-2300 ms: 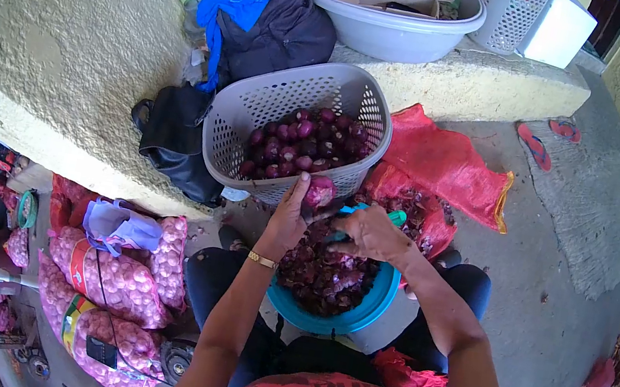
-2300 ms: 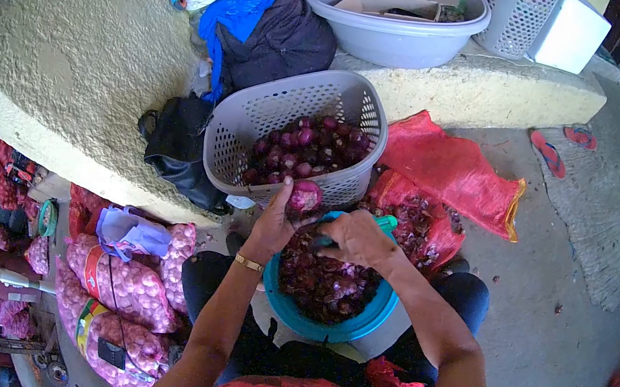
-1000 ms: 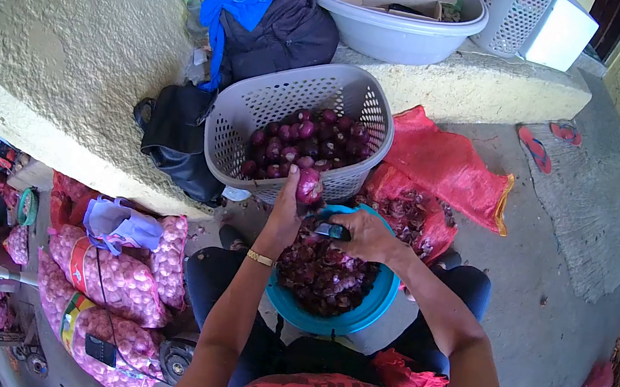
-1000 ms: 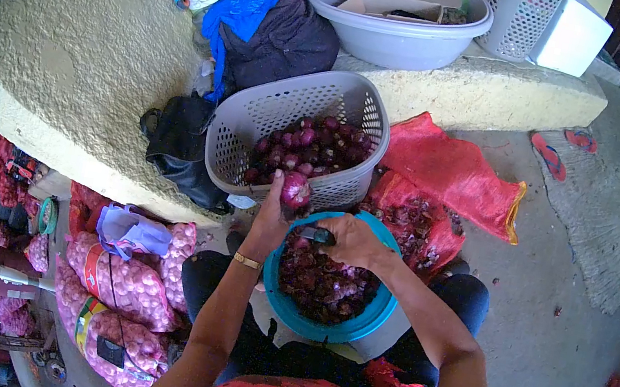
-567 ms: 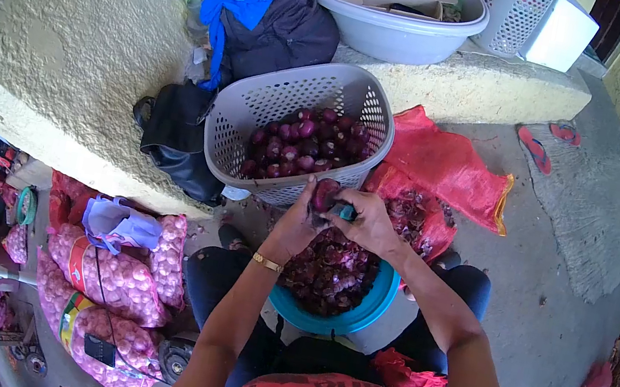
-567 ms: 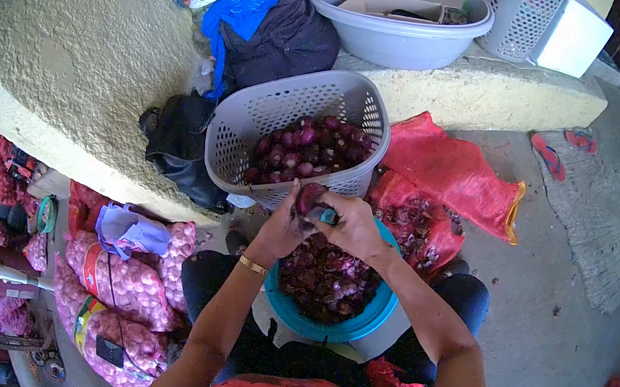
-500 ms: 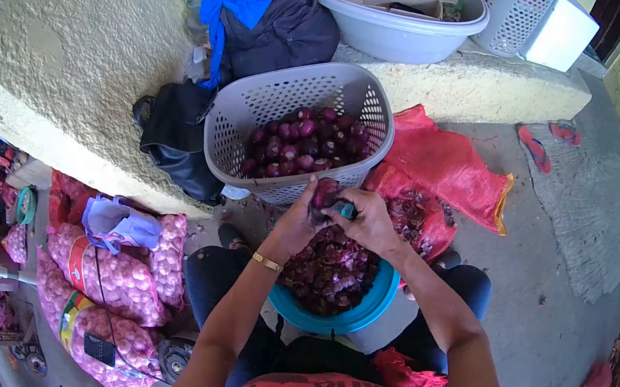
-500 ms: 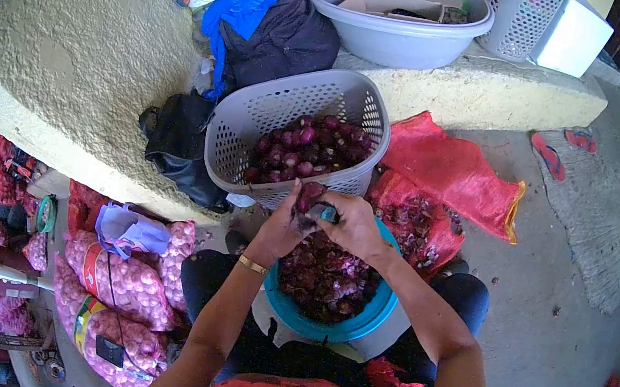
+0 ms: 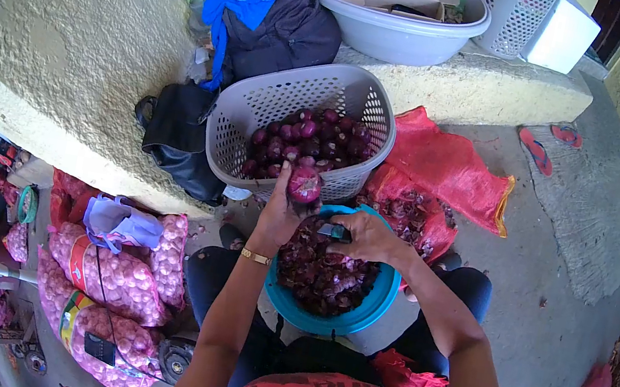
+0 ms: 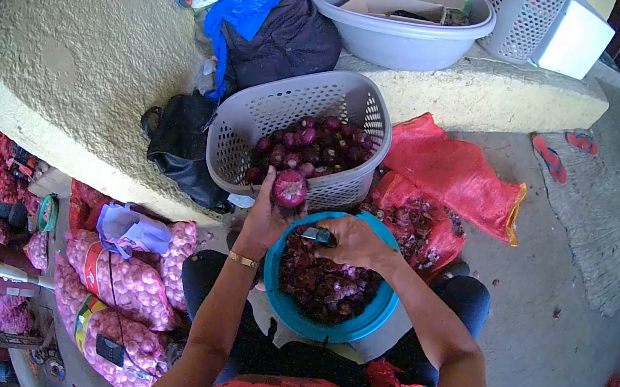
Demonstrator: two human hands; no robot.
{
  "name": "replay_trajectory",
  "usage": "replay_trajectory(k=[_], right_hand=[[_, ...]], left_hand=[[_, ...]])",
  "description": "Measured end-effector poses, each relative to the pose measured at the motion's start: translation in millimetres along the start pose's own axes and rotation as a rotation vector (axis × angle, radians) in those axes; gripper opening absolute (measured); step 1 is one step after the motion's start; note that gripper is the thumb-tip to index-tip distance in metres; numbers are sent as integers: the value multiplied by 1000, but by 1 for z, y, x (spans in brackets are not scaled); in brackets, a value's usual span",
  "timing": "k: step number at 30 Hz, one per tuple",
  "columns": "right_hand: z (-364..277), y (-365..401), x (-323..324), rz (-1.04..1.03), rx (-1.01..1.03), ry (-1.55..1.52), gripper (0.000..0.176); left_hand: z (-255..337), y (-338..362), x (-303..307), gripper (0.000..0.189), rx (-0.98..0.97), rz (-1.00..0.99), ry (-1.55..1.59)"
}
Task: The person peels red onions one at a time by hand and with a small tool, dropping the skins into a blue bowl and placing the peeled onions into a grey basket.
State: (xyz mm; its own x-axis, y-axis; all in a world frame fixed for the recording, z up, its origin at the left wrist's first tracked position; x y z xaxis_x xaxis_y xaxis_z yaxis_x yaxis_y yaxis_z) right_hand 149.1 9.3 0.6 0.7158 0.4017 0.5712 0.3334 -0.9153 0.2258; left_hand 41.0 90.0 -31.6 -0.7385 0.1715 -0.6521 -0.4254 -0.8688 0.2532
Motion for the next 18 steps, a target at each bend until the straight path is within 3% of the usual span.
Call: replay_trajectory(k=[4, 6, 9, 10, 11, 13, 16, 18], right_hand=[[-5, 2, 6, 93, 86, 101, 47], [27, -2, 6, 110, -77, 140, 61], [27, 5, 23, 59, -100, -48, 70], [25, 3, 30, 251, 37, 110, 52], [40, 2, 29, 251, 37, 109, 52], [19, 4, 44, 156, -8, -337, 31], [14, 5, 58, 315, 86, -542, 16], [11, 4, 64, 405, 169, -432, 21]], left_hand=[[-5, 0, -1, 48, 31, -83, 26], [-5, 2, -3, 49, 46, -71, 29], [2, 6, -18, 47, 16, -72, 101], [0, 3, -14, 45, 3, -59, 132], [-1, 1, -10, 44, -9, -47, 163], [-2, 3, -15, 43, -2, -49, 175], [-8, 4, -18, 41, 33, -57, 173], [-15, 3, -13, 41, 61, -64, 157]])
Point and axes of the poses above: each hand's wrist, its own y-axis away from the middle knuckle, its own x-axis out of the back of the hand, z = x × y, the point moved 9 cm from there along -y, towards the middle knuckle, and after that the axes turned 6 degrees about -x, right-handed, at the moved point
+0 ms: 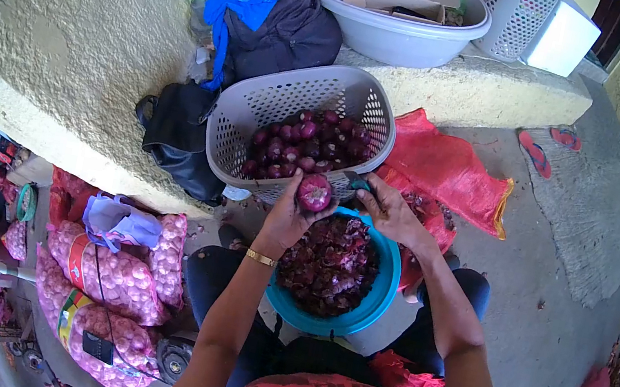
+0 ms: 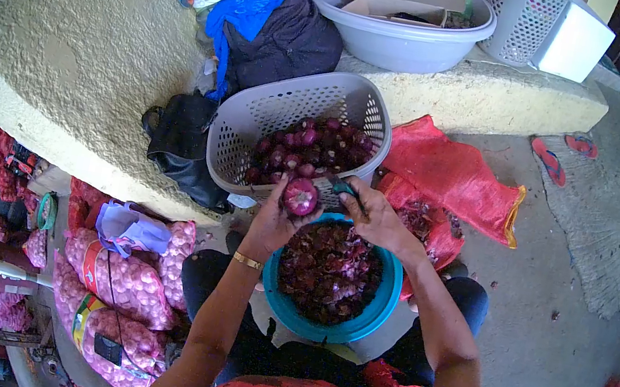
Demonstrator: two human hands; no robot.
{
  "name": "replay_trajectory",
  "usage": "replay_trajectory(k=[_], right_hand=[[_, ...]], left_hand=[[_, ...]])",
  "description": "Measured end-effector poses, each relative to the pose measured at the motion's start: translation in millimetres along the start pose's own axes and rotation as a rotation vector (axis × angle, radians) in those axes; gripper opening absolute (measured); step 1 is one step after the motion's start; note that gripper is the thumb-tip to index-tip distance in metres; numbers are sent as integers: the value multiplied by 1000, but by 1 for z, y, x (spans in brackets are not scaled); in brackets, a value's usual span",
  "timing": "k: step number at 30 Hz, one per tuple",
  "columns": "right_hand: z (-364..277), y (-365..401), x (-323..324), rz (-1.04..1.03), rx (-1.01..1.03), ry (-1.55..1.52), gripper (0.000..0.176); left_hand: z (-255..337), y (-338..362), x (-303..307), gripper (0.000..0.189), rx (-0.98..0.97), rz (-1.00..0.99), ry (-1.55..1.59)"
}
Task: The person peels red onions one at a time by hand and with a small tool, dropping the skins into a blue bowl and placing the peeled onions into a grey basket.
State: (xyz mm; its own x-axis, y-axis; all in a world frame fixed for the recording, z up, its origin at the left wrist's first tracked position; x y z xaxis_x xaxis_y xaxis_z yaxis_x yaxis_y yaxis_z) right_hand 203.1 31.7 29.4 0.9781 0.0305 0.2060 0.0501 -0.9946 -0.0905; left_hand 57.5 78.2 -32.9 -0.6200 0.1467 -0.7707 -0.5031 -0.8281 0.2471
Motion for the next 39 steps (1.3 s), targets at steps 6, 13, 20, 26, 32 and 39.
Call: replay_trajectory(k=[6, 13, 20, 26, 32, 39], right_hand=[[-26, 7, -5, -4, 81, 382, 42], [-21, 3, -4, 27, -39, 715, 52], [-26, 3, -6, 33, 28, 714, 58], [-27, 4, -6, 52, 5, 713, 59], [-18, 1, -9, 48, -31, 761, 61], [-13, -1, -12, 63, 36, 782, 62]], left_hand=[[-27, -7, 17, 44, 136, -32, -121], [-33, 2, 3, 40, 169, -5, -98], [-35, -1, 7, 41, 181, -35, -119], [-33, 2, 2, 43, 142, -5, -181], [-37, -4, 4, 41, 120, -44, -149], [-45, -5, 9, 41, 134, -9, -73]])
Point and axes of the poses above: each hand's wrist, its own y-axis away from the middle knuckle, its own x-axis out of the back of the hand, z = x × y, the point moved 9 cm from there along -y, towards the middle knuckle, and after that the axes turned 6 degrees about -x, right-handed, at the moved point
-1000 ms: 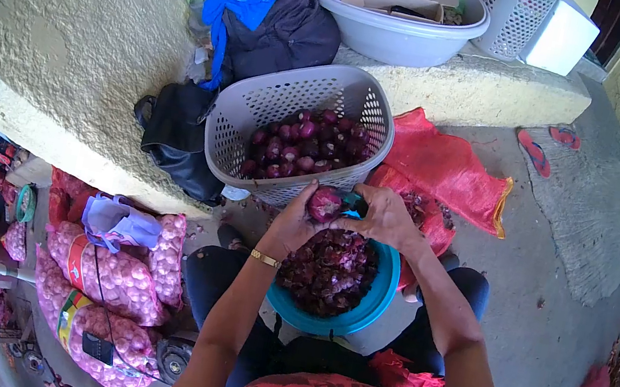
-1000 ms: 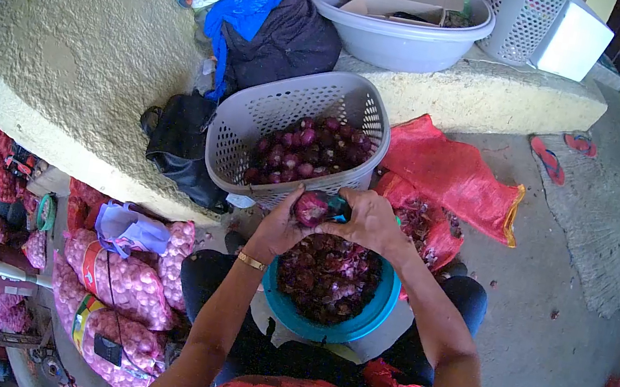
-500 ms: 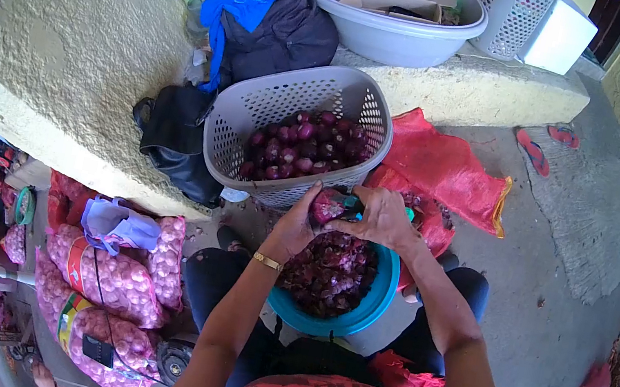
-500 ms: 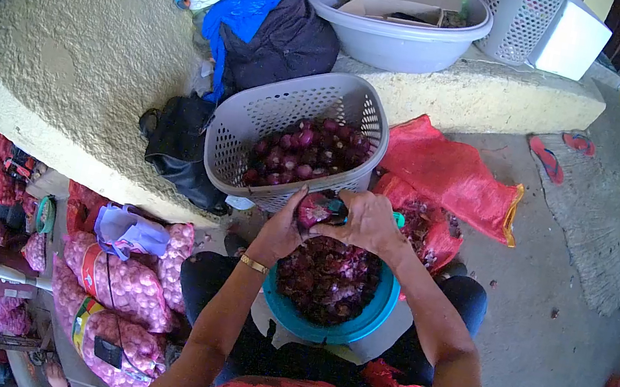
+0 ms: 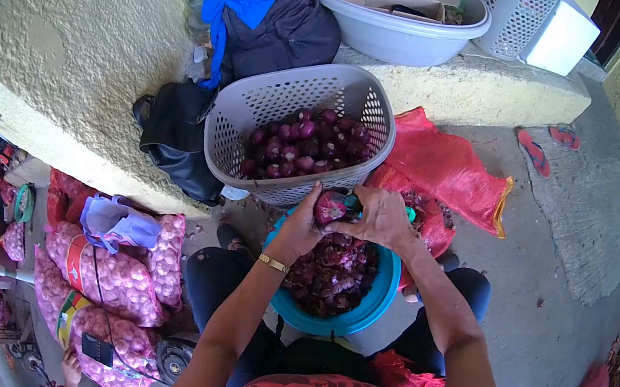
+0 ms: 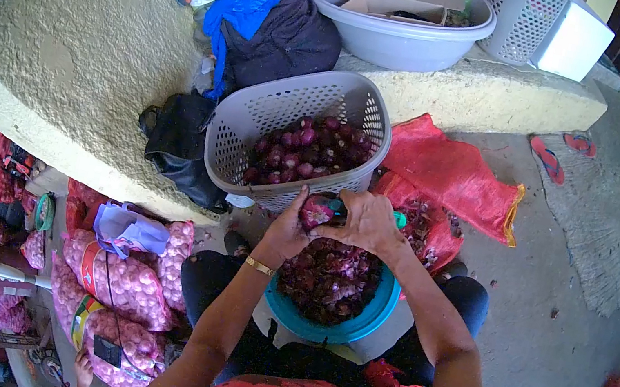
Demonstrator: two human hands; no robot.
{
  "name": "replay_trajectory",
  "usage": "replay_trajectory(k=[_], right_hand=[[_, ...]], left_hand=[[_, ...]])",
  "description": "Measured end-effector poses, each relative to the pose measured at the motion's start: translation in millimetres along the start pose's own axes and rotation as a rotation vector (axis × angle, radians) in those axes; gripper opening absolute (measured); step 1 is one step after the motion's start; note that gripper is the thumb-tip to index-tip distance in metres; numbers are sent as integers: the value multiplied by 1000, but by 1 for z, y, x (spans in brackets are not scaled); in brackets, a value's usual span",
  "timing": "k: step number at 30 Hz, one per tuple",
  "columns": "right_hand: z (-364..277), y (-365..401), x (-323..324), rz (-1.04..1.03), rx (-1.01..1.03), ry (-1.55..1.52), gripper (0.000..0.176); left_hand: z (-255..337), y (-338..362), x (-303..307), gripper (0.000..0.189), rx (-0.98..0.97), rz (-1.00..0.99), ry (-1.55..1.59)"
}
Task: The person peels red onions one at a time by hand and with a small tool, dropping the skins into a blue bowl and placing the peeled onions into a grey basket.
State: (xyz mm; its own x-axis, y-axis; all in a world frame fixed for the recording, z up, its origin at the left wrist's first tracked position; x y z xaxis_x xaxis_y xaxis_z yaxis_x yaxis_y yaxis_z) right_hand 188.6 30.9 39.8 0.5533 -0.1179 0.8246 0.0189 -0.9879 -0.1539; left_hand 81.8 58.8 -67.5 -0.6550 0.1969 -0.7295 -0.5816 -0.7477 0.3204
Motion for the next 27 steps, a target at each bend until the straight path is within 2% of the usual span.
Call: replay_trajectory(k=[3, 8, 11, 15, 20, 27], right_hand=[[2, 0, -1, 6, 6, 14, 63], [1, 0, -1, 28, 24, 21, 63], [0, 0, -1, 13, 16, 39, 64], [1, 0, -3, 0, 15, 85, 66], [0, 0, -3, 30, 51, 64, 67], [-1, -2, -3, -21, 3, 113, 71]], left_hand=[[0, 0, 0, 42, -1, 25, 20], [-2, -3, 3, 45, -9, -64, -3], [1, 1, -1, 44, -13, 2, -23], [2, 1, -3, 44, -16, -21, -13], [2, 1, -3, 42, 4, -62, -17], [0, 2, -7, 42, 63, -88, -1]])
Point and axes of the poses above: each hand's wrist, its own y-axis away from the middle knuckle, its own x-axis out of the back of the hand, z = x × y, the point moved 9 cm from there along -y, towards the middle knuckle, and after that the axes turned 6 degrees about -x, right-handed, at the moved point
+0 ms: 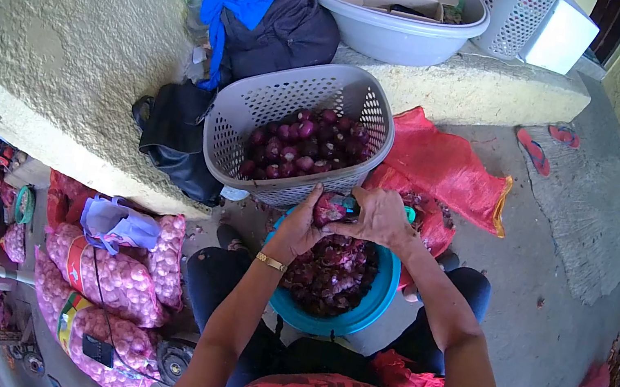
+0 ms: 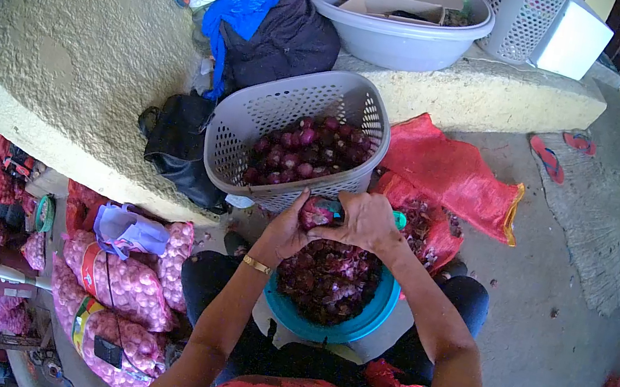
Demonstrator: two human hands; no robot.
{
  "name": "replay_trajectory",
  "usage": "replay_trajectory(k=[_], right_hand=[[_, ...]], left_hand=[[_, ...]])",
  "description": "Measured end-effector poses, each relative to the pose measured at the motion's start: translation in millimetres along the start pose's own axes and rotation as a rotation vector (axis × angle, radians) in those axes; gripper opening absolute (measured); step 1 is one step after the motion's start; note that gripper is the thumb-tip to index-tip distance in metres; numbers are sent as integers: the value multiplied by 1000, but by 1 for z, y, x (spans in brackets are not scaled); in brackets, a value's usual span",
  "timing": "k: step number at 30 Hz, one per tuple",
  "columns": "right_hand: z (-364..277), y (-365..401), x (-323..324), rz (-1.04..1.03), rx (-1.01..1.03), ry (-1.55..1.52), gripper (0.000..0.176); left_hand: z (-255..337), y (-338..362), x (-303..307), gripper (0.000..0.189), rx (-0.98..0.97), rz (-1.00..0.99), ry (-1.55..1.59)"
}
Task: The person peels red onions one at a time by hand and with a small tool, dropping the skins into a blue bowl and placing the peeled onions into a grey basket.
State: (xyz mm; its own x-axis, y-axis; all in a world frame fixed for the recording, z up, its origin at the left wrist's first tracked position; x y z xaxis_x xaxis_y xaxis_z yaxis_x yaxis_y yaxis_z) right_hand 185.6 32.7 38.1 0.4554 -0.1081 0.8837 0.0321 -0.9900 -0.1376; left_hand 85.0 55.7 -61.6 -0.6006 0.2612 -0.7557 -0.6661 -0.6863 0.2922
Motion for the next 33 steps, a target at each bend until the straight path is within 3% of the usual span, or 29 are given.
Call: replay_trajectory(k=[6, 24, 33], right_hand=[[2, 0, -8, -4, 35, 35, 75], [2, 1, -1, -22, 31, 53, 72], [-5, 1, -4, -57, 23, 87, 76]], left_hand=[[-2, 0, 4, 42, 15, 68, 49], [-7, -9, 8, 37, 56, -31, 58], [-7, -4, 8, 35, 57, 53, 31]])
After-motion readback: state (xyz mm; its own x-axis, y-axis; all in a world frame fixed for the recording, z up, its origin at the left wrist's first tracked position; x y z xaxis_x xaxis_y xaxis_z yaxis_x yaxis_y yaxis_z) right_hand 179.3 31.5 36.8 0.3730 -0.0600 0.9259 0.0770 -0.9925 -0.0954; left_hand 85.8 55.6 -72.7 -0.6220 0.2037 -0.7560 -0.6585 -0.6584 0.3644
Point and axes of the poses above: each hand's wrist, its own y-axis away from the middle knuckle, its own x-axis out of the back of the hand, z = x × y, the point moved 9 cm from there along -y, towards the middle knuckle, and after that the axes turned 6 degrees about -x, right-handed, at the moved point
